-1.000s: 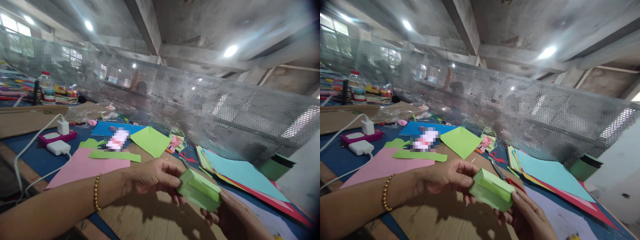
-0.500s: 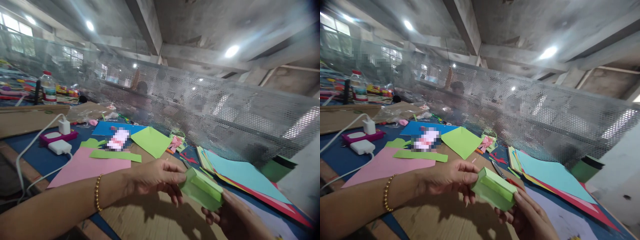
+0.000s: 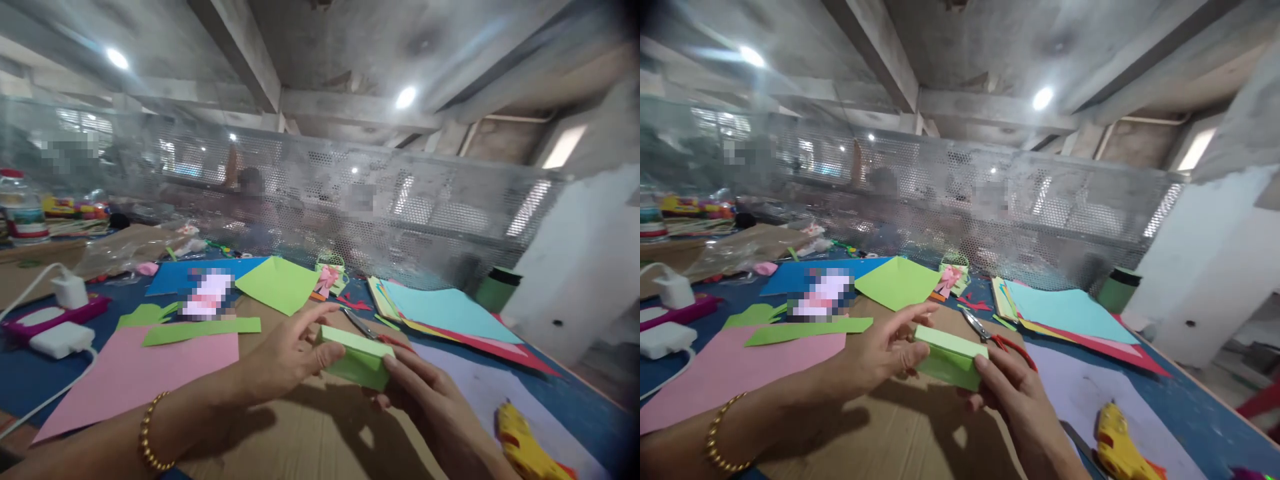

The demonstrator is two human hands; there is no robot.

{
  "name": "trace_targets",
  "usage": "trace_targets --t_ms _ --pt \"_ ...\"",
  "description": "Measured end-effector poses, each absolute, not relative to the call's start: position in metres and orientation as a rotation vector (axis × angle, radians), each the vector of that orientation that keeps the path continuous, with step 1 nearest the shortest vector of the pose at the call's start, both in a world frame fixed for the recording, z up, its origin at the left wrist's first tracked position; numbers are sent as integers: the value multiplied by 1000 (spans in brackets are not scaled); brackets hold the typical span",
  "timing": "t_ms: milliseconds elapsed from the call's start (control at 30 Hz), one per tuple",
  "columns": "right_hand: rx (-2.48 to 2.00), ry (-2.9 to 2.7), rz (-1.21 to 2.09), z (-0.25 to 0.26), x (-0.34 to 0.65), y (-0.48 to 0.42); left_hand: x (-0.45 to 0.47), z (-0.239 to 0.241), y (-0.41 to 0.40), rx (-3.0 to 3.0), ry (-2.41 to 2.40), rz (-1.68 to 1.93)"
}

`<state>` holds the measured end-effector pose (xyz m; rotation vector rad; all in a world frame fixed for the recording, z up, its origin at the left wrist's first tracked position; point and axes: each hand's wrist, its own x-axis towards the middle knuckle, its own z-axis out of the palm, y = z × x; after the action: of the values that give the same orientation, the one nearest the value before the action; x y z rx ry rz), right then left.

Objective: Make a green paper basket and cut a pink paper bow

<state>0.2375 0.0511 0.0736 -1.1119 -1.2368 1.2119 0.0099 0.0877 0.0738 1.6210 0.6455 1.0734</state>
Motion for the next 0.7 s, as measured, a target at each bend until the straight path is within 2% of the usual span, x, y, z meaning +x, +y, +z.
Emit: trace_targets --t_ms 167,267,500,700 --pt "-1173 -1482 1011 68 235 49 11 72 86 1668 647 1012" --pt "-1153 -1535 1016 70 238 47 9 73 90 1628 686 992" --pt "-899 -1339 1308 74 240 41 2 70 107 1286 542 905" --pt "-688 -1268 1546 73 235 37 9 69 98 1224 542 892"
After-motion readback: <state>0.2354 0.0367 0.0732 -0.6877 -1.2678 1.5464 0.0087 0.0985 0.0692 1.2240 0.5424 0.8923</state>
